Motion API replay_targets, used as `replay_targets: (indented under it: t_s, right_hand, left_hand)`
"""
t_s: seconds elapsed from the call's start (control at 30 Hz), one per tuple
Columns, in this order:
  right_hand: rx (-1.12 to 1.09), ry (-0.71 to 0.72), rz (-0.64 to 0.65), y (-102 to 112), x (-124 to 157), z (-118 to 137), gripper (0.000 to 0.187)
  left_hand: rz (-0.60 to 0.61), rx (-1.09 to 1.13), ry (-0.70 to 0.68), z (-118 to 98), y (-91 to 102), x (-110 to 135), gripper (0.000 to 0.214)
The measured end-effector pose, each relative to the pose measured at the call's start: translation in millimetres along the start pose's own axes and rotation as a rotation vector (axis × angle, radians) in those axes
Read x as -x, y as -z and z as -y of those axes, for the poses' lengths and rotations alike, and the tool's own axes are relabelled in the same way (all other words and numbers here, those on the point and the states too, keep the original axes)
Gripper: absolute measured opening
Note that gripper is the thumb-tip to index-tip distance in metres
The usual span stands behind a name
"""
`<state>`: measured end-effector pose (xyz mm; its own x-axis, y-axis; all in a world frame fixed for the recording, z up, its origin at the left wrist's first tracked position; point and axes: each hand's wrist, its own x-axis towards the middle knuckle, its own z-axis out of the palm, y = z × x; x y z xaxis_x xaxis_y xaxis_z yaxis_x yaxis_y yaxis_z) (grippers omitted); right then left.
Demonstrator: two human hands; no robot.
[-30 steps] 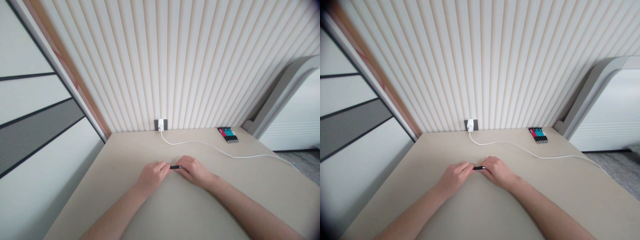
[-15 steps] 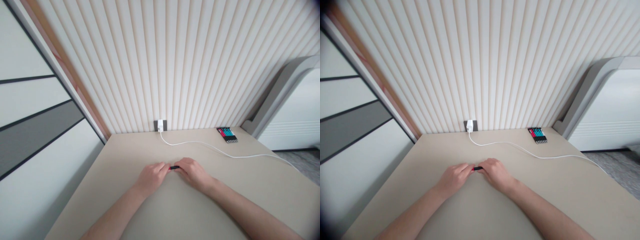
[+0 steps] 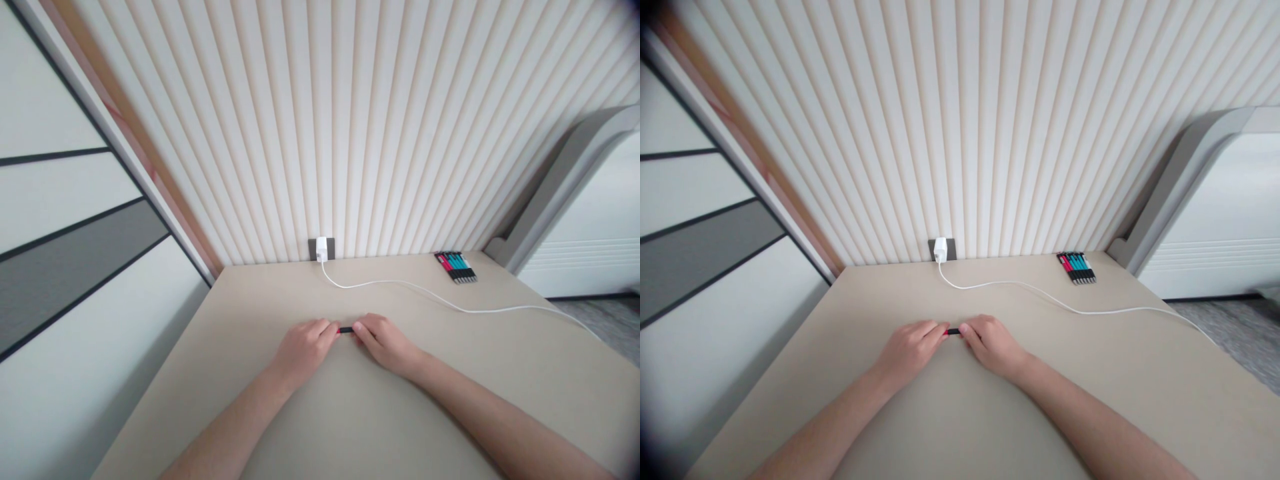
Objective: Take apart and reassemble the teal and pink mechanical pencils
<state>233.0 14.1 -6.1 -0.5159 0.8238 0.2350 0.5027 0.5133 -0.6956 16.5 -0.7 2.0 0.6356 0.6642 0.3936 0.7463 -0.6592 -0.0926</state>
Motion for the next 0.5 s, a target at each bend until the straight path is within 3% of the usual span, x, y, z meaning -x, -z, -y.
replay_targets:
  t_s: [0.03,0.1,0.17,0.5]
  right_hand:
    - [-0.002,-0.004,0.001,-0.9,-0.1,-0.1,0.028]
    - [-0.034,-0.021,-0.025,-2.7,0.0,-0.6,0.016]
    - [-0.073,-0.027,-0.032,-3.9,0.2,-1.0,0.024]
    - [-0.025,-0.045,0.008,-2.1,0.5,1.3,0.014]
  left_hand:
    - [0.011,0.000,-0.004,-0.2,0.0,-0.1,0.015]
    - [0.026,-0.004,-0.006,-0.5,0.2,-0.3,0.015]
    - [0.023,-0.004,0.001,-0.5,0.8,-0.7,0.015]
    - [0.009,0.035,0.014,-0.6,-0.5,-0.6,0.015]
